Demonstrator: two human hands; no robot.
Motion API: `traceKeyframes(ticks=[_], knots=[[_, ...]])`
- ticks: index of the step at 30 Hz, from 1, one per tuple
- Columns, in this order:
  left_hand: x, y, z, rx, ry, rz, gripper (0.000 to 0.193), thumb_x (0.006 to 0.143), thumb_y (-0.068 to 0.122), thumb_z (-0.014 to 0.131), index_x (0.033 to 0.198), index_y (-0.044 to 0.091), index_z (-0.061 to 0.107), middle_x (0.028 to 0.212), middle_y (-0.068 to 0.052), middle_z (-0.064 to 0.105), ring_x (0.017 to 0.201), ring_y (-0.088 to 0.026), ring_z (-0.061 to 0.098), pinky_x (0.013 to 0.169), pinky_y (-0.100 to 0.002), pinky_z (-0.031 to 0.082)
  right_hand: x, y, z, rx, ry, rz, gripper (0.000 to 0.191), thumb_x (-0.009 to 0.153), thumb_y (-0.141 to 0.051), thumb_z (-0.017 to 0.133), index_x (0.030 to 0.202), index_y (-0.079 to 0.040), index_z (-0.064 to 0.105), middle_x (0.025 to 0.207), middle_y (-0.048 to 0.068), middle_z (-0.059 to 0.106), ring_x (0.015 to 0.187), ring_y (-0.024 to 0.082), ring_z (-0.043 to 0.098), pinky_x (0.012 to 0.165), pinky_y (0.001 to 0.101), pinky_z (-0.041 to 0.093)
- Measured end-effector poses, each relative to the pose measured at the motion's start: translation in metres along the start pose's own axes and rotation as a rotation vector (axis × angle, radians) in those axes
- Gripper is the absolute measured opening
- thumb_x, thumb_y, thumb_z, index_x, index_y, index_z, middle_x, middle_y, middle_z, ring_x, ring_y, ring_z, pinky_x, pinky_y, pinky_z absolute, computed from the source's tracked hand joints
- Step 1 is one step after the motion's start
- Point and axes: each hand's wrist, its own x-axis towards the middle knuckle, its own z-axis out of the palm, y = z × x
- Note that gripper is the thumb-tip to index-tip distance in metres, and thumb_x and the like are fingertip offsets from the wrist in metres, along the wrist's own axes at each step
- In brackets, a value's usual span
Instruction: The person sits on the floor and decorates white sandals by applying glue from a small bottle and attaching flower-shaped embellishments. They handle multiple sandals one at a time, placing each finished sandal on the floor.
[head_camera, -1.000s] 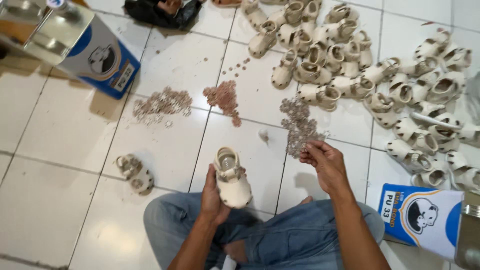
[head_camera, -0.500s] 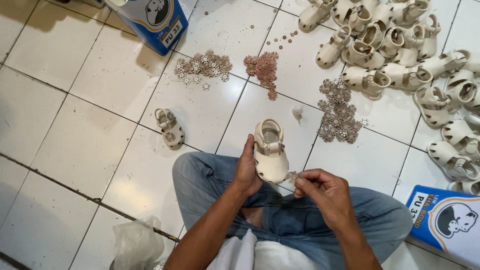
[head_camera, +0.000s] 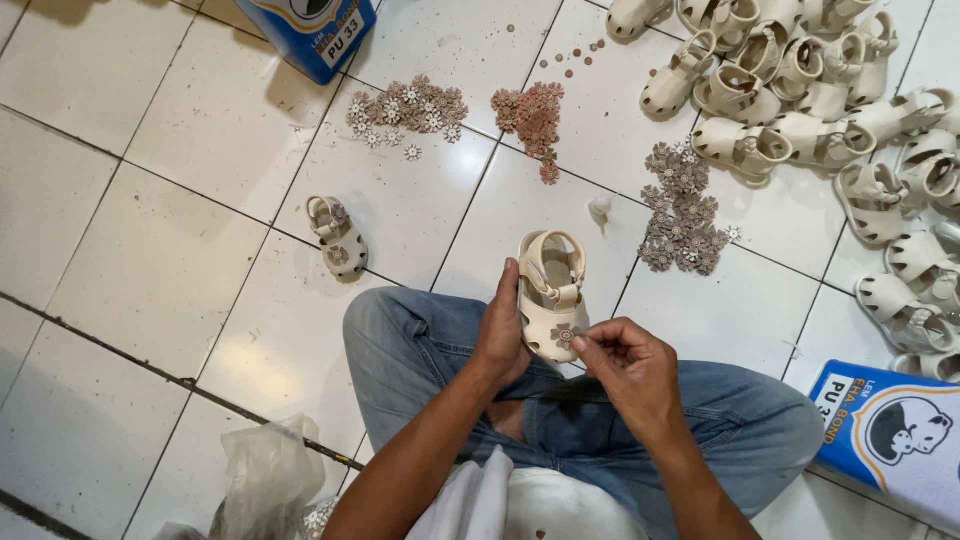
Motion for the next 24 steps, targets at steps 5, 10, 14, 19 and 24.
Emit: traceKeyframes(ticks=[5, 10, 14, 19, 24], knots=[[-0.0013, -0.0012, 0.0003, 0.036, 0.002, 0.022, 0.075, 0.105, 0.059, 0.03, 0.148, -0.001, 0.045, 0.139, -0.018, 0.058, 0.126, -0.022, 0.059, 0.108, -0.036, 0.049, -0.0004, -0.0015, 0.0018, -0.024, 0.034, -0.015, 0.016, 0.088, -0.014, 0.078, 0.094, 0.0, 0.074, 0.074, 0.002, 0.071, 0.064, 0.006, 0.062, 0.058, 0.0209, 0.052], [-0.0035, -0.002, 0.0016, 0.016, -0.002, 0.032, 0.076, 0.105, 0.059, 0.032, 0.148, -0.002, 0.044, 0.139, -0.018, 0.058, 0.125, -0.023, 0.058, 0.107, -0.037, 0.049, -0.0031, -0.0026, 0.0048, 0.022, 0.054, -0.005, 0.014, 0.09, -0.014, 0.077, 0.093, 0.0, 0.074, 0.074, 0.001, 0.069, 0.064, 0.005, 0.059, 0.059, 0.0201, 0.049], [-0.0033, -0.0029, 0.0035, 0.016, 0.014, 0.036, 0.076, 0.105, 0.059, 0.033, 0.148, -0.003, 0.045, 0.139, -0.019, 0.058, 0.125, -0.023, 0.059, 0.107, -0.037, 0.05, -0.0043, -0.0035, 0.0063, 0.045, 0.064, 0.001, 0.013, 0.09, -0.013, 0.076, 0.093, 0.0, 0.074, 0.074, 0.001, 0.068, 0.064, 0.004, 0.057, 0.059, 0.0198, 0.047], [-0.0033, -0.0032, 0.0042, 0.048, 0.042, 0.037, 0.076, 0.104, 0.059, 0.032, 0.149, -0.002, 0.043, 0.139, -0.019, 0.058, 0.125, -0.022, 0.059, 0.106, -0.036, 0.05, -0.0054, -0.0062, 0.0057, -0.011, 0.081, -0.031, 0.013, 0.089, -0.013, 0.076, 0.092, -0.001, 0.074, 0.075, 0.001, 0.07, 0.066, 0.003, 0.058, 0.06, 0.0197, 0.049], [-0.0025, -0.004, 0.0048, 0.047, 0.03, 0.058, 0.077, 0.104, 0.058, 0.033, 0.15, -0.002, 0.041, 0.142, -0.018, 0.056, 0.127, -0.022, 0.057, 0.108, -0.036, 0.048, -0.0046, -0.0076, 0.0056, -0.088, 0.1, -0.06, 0.012, 0.089, -0.014, 0.077, 0.09, -0.001, 0.075, 0.074, 0.001, 0.072, 0.065, 0.005, 0.058, 0.06, 0.0217, 0.049]])
